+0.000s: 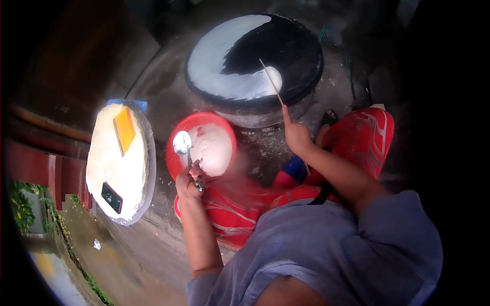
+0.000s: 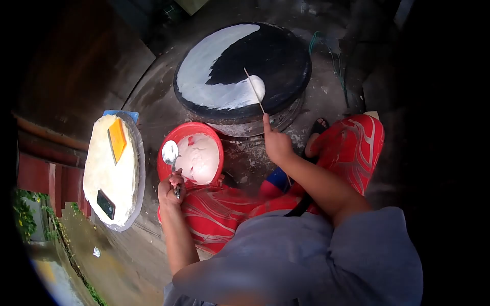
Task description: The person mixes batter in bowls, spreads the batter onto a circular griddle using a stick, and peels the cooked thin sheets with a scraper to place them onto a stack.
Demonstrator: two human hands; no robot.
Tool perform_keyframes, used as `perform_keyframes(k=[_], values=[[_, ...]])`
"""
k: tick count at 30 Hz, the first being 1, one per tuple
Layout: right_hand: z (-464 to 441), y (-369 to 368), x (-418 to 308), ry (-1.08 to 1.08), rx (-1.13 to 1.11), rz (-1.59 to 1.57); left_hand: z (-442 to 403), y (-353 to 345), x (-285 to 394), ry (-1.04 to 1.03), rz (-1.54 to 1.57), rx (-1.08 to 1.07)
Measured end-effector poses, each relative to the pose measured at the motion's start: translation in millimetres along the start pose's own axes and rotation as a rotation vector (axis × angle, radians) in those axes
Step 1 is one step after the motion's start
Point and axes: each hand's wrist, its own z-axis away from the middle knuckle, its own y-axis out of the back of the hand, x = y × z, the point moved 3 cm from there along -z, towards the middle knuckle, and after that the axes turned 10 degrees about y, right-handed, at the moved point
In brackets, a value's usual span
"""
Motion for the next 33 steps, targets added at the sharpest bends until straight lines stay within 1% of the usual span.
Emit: perform_keyframes(k=[2,3,5,6,7,8,9,10,12,13,15,17,19,20,21,22,23,24,25,26,27,29,31,32,33], values=[[2.4,-6.4,-1.1,0.105,0.126,0.095,-2.6,-3.3,-0.3,-0.014,-0.002,0.04],[2.2,-8.3,2.8,0.101,0.124,0.091,-2.0,-5.1,-1.0,-0.037,0.0,0.081],[0.1,-13.2,12.8,0.251,0.044,0.08,-2.3,-7.6,-1.7,-0.039,-0.028,0.07],[-3.3,-14.8,34.7,0.154,0.087,-0.11,-2.4,-8.6,-2.4,-0.024,-0.039,0.056],[-6.3,3.0,47.4,0.014,-0.026,-0.101,-3.1,-8.6,-3.3,-0.009,-0.049,0.043],[-8.2,18.4,57.9,-0.07,-0.04,-0.1,-6.7,-5.0,-0.6,-0.007,-0.052,0.046],[-11.4,27.3,68.6,-0.153,-0.054,-0.096,-10.4,-2.4,3.3,-0.057,-0.059,0.072],[-18.0,26.8,76.6,-0.157,-0.054,-0.097,-12.8,-0.4,6.6,-0.107,-0.069,0.098],[-25.7,7.3,96.0,-0.56,0.064,-1.114,-11.2,-4.6,4.7,-0.078,-0.022,0.083],[-24.4,-7.1,94.6,-0.563,0.066,-1.116,-10.5,-8.3,1.9,-0.052,0.03,0.067],[-10.7,-18.8,69.0,0.066,0.445,-0.642,-12.7,-9.2,3.3,-0.074,0.012,0.089],[19.2,16.6,49.6,0.299,0.346,-0.408,-12.6,-16.3,-0.5,-0.037,0.024,0.071],[21.3,27.0,90.4,0.175,0.349,-0.193,-15.2,-18.0,-2.3,-0.04,0.014,0.085],[13.9,18.0,124.2,0.117,0.342,-0.122,-19.7,-12.9,3.5,-0.096,-0.011,0.113],[3.0,28.0,147.3,0.027,0.258,-0.106,-23.2,-9.1,9.4,-0.15,-0.038,0.142],[-10.6,41.6,159.7,0.038,0.349,-0.043,-22.4,-11.2,8.1,-0.162,-0.031,0.19],[-19.0,50.8,167.5,0.048,0.44,0.023,-21.9,-17.3,4.3,-0.155,-0.037,0.192],[-24.9,52.8,166.7,0.041,0.441,0.026,-21.0,-25.2,-1.9,-0.1,0.015,0.176],[-35.8,50.9,165.7,-0.043,0.401,-0.22,-20.2,-32.5,-8.2,-0.048,0.071,0.159],[-44.2,46.9,167.7,-0.124,0.354,-0.47,-19.1,-38.0,-12.6,-0.097,0.053,0.168],[-35.8,43.2,159.7,0.002,0.398,-0.505,-20.5,-38.9,-12.0,-0.1,0.052,0.17],[-11.0,66.2,144.9,0.341,0.221,-0.185,-26.1,-36.6,-7.5,-0.072,0.078,0.158],[-10.4,57.3,191.4,0.308,0.323,-0.068,-29.8,-41.5,-9.0,-0.082,0.077,0.178],[-18.9,57.1,216.5,0.261,0.403,-0.061,-31.5,-41.9,-7.8,-0.085,0.073,0.191],[-31.5,66.6,231.8,0.194,0.344,0.01,-30.8,-41.6,-5.2,-0.089,0.067,0.208]])
